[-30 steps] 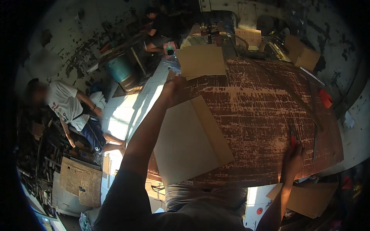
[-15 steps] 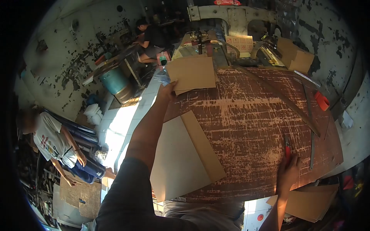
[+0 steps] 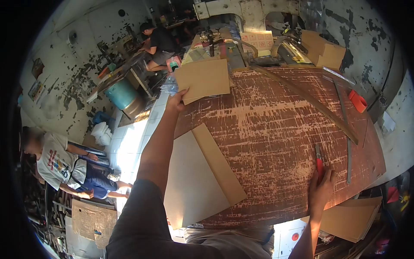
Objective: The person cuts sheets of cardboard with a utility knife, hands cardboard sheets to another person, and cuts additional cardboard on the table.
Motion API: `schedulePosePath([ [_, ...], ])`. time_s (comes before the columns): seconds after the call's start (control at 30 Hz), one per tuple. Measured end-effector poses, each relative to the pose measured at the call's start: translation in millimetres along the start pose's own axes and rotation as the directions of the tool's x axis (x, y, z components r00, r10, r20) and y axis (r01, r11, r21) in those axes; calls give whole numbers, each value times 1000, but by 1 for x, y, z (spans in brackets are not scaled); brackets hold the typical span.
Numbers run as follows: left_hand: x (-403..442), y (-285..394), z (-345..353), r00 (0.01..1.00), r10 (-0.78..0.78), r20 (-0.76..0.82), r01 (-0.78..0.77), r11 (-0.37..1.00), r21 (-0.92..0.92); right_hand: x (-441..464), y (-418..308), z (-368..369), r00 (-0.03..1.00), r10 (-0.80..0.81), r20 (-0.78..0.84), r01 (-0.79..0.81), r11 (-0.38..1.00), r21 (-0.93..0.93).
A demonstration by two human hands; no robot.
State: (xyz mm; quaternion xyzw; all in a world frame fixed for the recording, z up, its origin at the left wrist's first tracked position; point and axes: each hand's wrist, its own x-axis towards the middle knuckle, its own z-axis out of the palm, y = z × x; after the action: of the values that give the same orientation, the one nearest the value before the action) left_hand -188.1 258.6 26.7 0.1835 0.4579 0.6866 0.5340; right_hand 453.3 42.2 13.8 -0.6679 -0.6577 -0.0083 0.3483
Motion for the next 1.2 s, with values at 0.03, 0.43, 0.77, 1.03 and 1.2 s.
schedulePosePath([
  [0.03,4,-2,-4,1000,27,-6,-26,998,50,0,0,1,1000,-9,-8,9,1000,4],
  [0.43,-53,19,-17,984,176,18,-176,984,6,1,1,1,999,-35,-12,35,999,-2],
  [0.77,-125,65,-84,925,380,21,-379,925,-25,1,11,6,997,-72,-12,72,997,14],
  [1.03,-154,105,-161,877,478,-45,-480,874,-75,0,14,10,996,-84,-31,84,996,4],
  [1.2,-186,109,-160,821,553,-142,-567,818,-96,1,15,9,996,-92,-15,92,996,-18],
])
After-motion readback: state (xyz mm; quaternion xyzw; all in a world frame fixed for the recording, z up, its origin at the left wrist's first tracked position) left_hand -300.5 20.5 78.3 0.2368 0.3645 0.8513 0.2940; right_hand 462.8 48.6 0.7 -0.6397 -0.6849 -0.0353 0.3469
